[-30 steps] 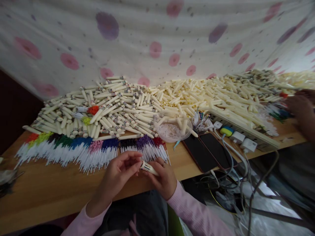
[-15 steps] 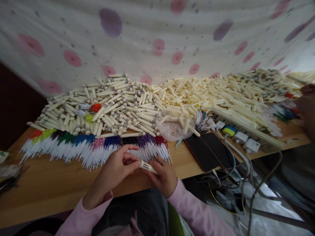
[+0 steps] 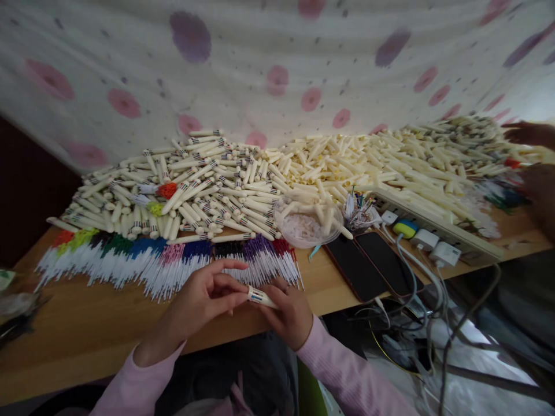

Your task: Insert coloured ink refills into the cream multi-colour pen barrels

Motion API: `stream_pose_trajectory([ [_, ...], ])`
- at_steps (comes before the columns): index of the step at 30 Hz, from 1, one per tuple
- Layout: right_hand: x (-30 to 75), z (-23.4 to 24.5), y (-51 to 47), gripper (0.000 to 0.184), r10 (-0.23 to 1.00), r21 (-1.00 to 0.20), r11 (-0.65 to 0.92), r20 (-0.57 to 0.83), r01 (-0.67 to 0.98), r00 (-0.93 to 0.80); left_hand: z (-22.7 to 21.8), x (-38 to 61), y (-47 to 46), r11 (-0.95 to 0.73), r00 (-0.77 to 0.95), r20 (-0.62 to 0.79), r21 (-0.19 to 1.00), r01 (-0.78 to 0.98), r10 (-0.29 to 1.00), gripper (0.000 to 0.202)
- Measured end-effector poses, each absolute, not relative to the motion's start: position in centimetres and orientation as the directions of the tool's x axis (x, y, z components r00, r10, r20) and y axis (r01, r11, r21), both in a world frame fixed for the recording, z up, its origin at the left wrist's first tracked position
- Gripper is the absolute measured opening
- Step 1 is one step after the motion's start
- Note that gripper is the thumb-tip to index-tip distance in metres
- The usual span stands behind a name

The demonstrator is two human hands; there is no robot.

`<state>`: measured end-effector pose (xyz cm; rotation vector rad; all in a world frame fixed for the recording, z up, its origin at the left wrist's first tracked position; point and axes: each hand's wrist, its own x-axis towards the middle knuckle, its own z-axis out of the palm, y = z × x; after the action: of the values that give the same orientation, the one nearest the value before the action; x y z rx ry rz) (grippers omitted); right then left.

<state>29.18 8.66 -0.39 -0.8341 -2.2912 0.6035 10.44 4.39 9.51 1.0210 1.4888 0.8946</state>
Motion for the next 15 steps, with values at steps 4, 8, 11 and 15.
stream_pose_trajectory([
  [4, 29.1, -0.4, 8.7, 0.034, 0.690, -0.598, 0.689, 0.369, 0.409, -0.622, 8.6, 10.2, 4.5, 0.355, -0.081, -0.347, 0.926, 0.127, 0.934, 0.048],
  [8, 29.2, -0.5, 8.7, 0.030, 0.701, -0.611, 0.673, 0.346, 0.417, -0.623, 8.2, 10.3, 4.5, 0.317, -0.131, -0.297, 0.930, 0.185, 0.946, 0.044],
  [11, 29.1, -0.4, 8.8, 0.026, 0.713, -0.625, 0.657, 0.334, 0.422, -0.616, 8.0, 10.3, 4.6, 0.258, -0.127, -0.234, 0.936, 0.238, 0.964, 0.035],
  [15, 29.1, -0.2, 8.7, 0.022, 0.723, -0.616, 0.653, 0.331, 0.441, -0.607, 7.3, 9.6, 4.8, 0.116, -0.047, -0.106, 0.902, 0.416, 0.993, 0.016],
])
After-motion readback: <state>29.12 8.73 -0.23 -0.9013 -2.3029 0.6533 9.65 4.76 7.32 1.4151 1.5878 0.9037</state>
